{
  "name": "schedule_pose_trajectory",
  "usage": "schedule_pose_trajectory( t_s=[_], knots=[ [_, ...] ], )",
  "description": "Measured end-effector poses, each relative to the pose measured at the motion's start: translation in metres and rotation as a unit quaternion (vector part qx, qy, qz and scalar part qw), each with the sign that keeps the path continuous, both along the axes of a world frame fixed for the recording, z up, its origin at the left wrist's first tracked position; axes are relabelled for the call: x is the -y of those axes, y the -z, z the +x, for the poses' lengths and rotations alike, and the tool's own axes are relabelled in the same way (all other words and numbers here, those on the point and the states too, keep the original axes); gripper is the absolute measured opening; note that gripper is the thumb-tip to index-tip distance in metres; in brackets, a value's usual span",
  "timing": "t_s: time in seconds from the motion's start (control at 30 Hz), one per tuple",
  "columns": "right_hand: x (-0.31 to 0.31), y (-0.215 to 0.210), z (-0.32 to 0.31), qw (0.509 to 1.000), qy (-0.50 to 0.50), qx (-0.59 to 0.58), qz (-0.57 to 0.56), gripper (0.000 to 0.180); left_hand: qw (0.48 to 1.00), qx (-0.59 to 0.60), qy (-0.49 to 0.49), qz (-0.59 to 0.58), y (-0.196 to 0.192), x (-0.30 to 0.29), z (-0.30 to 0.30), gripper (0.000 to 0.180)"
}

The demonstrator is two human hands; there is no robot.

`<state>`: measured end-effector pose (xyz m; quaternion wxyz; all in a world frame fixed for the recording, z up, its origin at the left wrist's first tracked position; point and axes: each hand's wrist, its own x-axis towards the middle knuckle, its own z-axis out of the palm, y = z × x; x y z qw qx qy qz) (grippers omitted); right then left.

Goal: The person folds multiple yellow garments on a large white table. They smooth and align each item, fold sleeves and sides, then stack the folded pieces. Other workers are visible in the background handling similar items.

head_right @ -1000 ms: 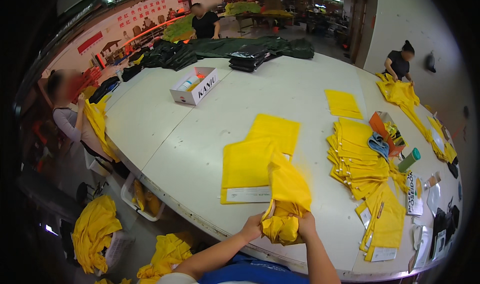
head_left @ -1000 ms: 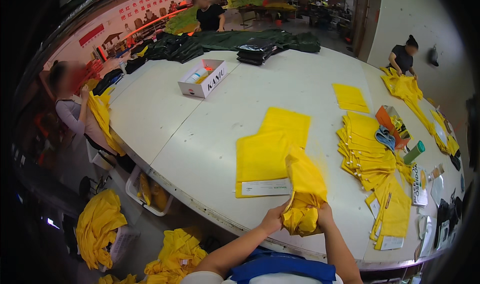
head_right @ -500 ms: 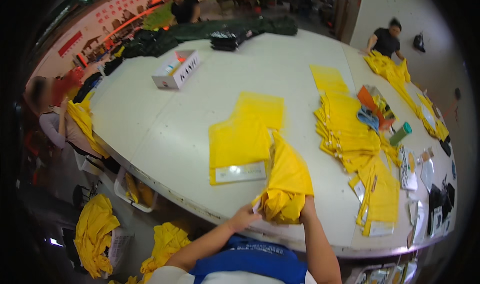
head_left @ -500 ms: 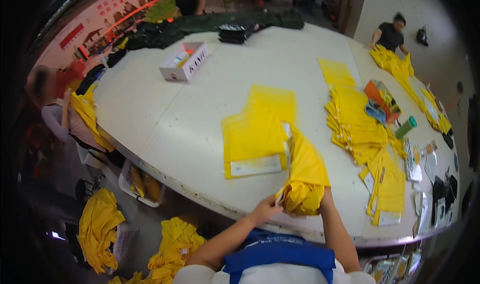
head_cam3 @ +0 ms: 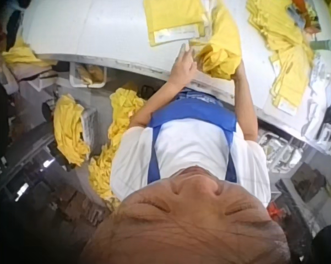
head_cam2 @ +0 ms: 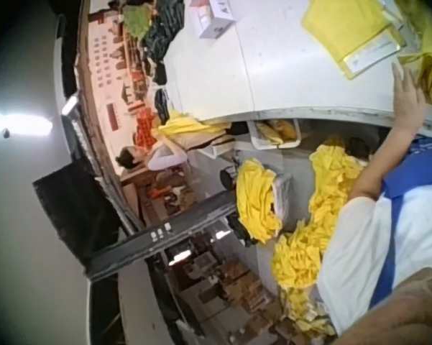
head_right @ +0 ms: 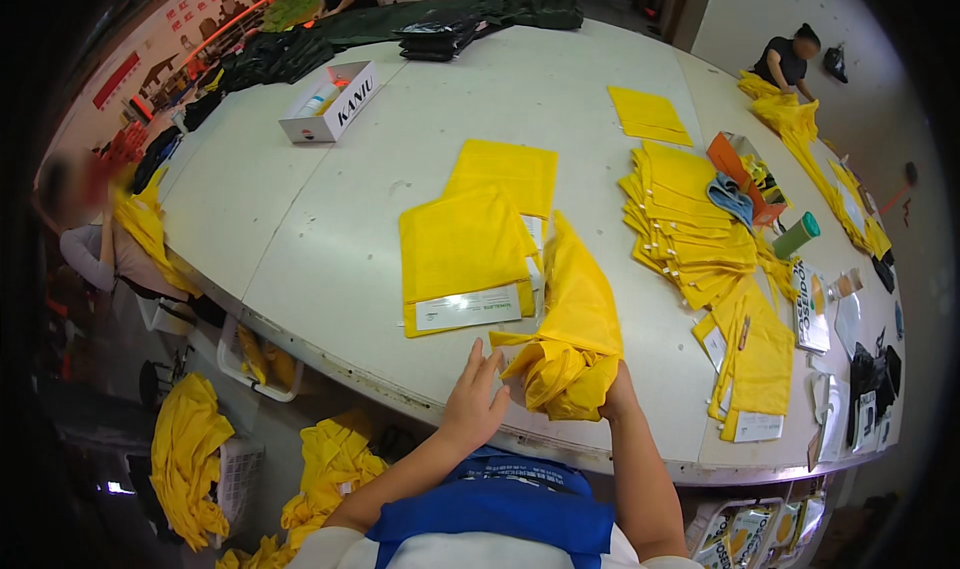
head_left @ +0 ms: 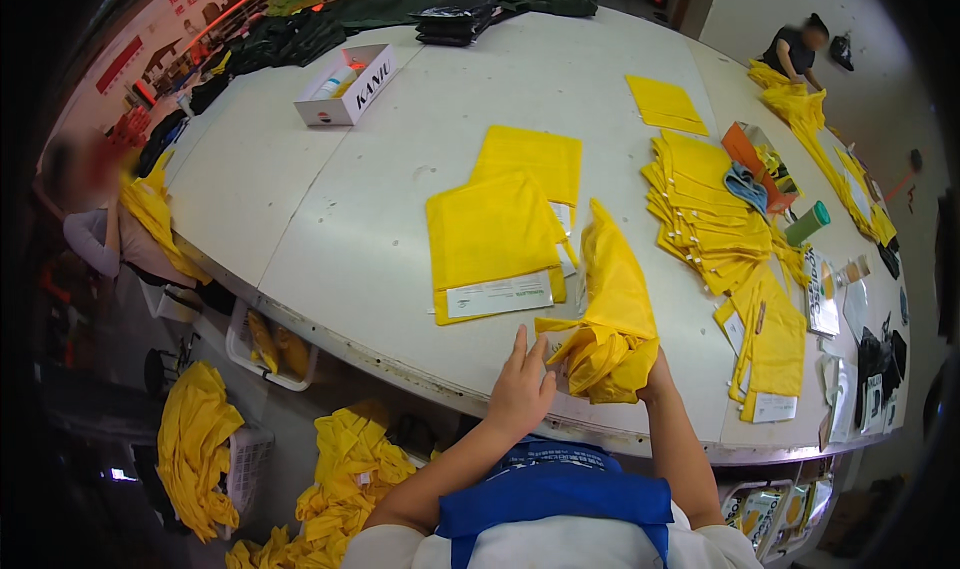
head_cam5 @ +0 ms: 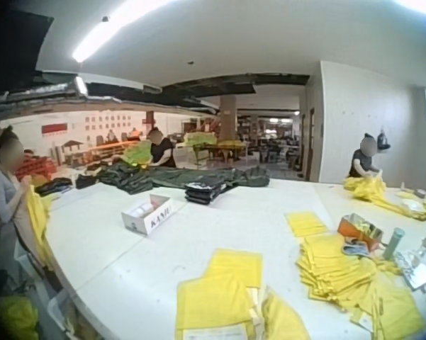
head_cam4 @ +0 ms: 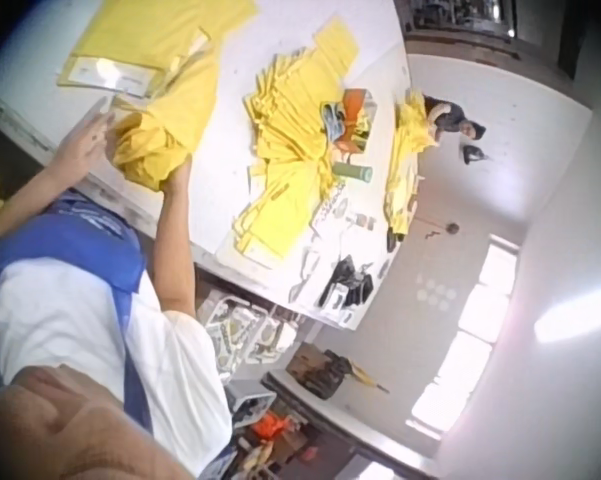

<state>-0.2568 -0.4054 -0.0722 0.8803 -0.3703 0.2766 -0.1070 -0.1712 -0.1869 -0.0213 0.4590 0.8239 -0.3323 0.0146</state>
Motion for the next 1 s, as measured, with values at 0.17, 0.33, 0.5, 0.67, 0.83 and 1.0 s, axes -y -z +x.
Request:
schedule_pose_trajectory(
  t_s=[0.17, 0.33, 0.5, 0.67, 0.83, 1.0],
  knots=[
    [-0.006, 0.006, -0.001, 1.0, 0.009, 0.004, 0.001, 0.039, 0.997, 0.046, 0.054, -0.011, -0.027, 0.009, 0.011, 0.037],
    [-0.013, -0.002, 0.001, 0.999, 0.033, 0.001, -0.029, 0.038, 0.993, 0.024, 0.115, 0.014, -0.003, 0.006, 0.01, 0.018],
    [-0.015, 0.016, -0.004, 0.996, 0.082, 0.017, -0.02, 0.039, 0.946, -0.218, 0.201, -0.128, 0.021, -0.015, -0.001, 0.013],
    [-0.014, 0.017, -0.008, 0.996, 0.075, -0.01, -0.051, 0.042, 0.81, -0.525, 0.062, -0.253, 0.049, -0.008, 0.069, 0.038],
    [-0.025, -0.004, 0.004, 0.999, 0.03, -0.009, -0.018, 0.051, 0.597, -0.695, 0.246, -0.317, 0.109, 0.062, 0.049, 0.092],
    [-0.001, -0.006, 0.008, 0.951, 0.018, -0.102, -0.291, 0.038, 0.612, -0.685, 0.292, -0.267, 0.064, 0.068, 0.035, 0.094]
  ],
)
